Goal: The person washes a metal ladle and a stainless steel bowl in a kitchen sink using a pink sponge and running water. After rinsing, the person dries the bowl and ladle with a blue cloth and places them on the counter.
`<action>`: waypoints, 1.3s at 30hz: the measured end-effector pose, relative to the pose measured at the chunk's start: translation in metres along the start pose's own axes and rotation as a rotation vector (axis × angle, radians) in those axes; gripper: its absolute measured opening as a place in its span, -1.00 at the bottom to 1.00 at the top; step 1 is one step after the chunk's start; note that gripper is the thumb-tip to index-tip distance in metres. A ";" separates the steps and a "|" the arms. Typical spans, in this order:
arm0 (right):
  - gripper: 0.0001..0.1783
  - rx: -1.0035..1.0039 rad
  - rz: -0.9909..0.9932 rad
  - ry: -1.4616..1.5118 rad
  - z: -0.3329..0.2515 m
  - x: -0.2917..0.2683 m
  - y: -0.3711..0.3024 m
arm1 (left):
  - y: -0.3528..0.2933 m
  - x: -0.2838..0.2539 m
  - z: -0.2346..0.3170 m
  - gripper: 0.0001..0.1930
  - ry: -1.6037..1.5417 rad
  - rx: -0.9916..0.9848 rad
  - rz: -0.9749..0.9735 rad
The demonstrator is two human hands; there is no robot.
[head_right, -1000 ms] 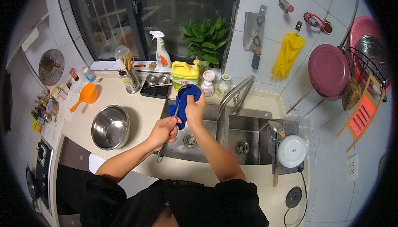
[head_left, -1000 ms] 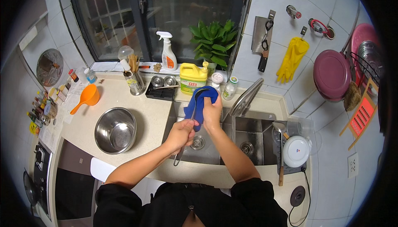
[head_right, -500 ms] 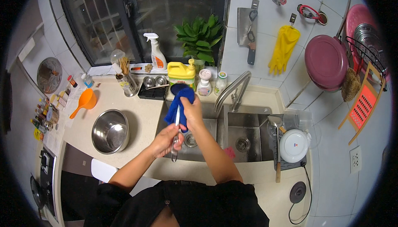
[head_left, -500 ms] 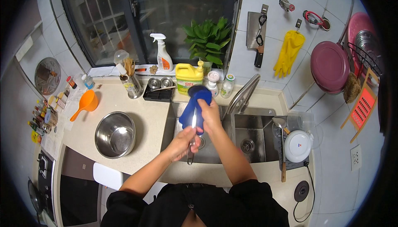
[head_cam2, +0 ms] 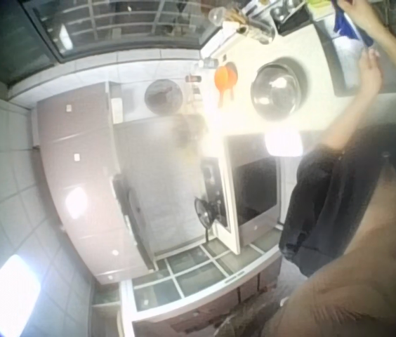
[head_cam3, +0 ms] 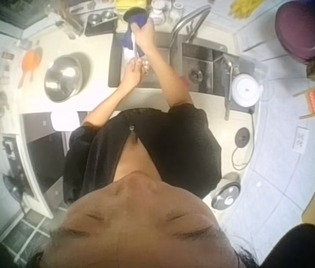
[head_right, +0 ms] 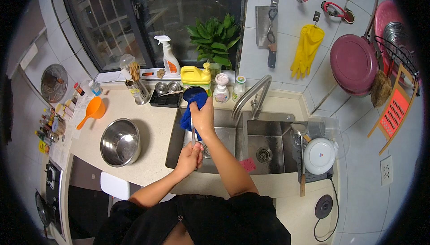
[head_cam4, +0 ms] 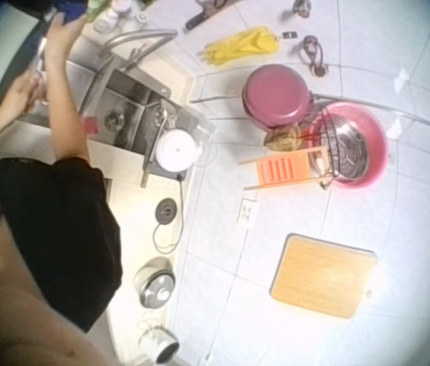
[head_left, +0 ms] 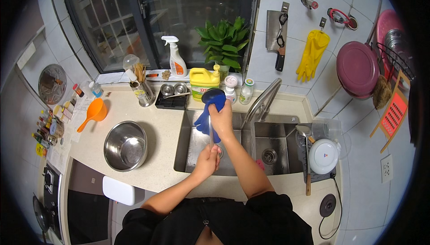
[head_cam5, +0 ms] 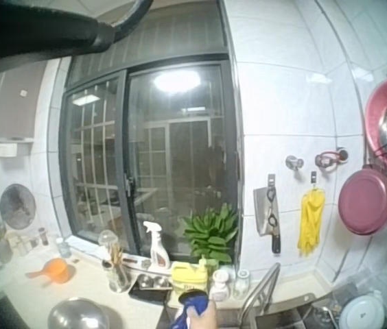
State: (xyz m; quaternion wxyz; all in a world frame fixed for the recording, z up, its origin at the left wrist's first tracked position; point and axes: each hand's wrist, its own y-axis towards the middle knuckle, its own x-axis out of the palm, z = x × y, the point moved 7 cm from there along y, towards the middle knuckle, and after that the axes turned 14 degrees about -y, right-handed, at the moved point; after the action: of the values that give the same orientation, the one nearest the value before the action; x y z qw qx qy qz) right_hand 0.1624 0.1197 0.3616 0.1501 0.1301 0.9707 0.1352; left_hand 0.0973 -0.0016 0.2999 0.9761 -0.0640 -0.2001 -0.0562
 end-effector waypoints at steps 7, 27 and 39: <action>-0.79 0.312 -0.221 0.615 0.020 0.002 -0.011 | -0.013 0.005 0.018 -0.77 -0.445 -0.237 -0.109; -0.85 0.202 -0.519 0.218 0.013 0.010 -0.069 | -0.016 -0.012 0.007 -0.70 -0.353 -0.350 -0.173; -0.70 -0.001 -0.470 0.224 0.009 -0.001 -0.106 | 0.031 -0.043 0.045 -0.71 -0.085 -0.180 0.019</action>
State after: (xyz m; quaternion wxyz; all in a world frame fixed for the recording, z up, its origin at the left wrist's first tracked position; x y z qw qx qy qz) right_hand 0.1442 0.0225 0.3218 0.0693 -0.1150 0.9847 0.1108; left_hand 0.0452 0.0396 0.3212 0.9575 -0.1556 -0.2348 -0.0617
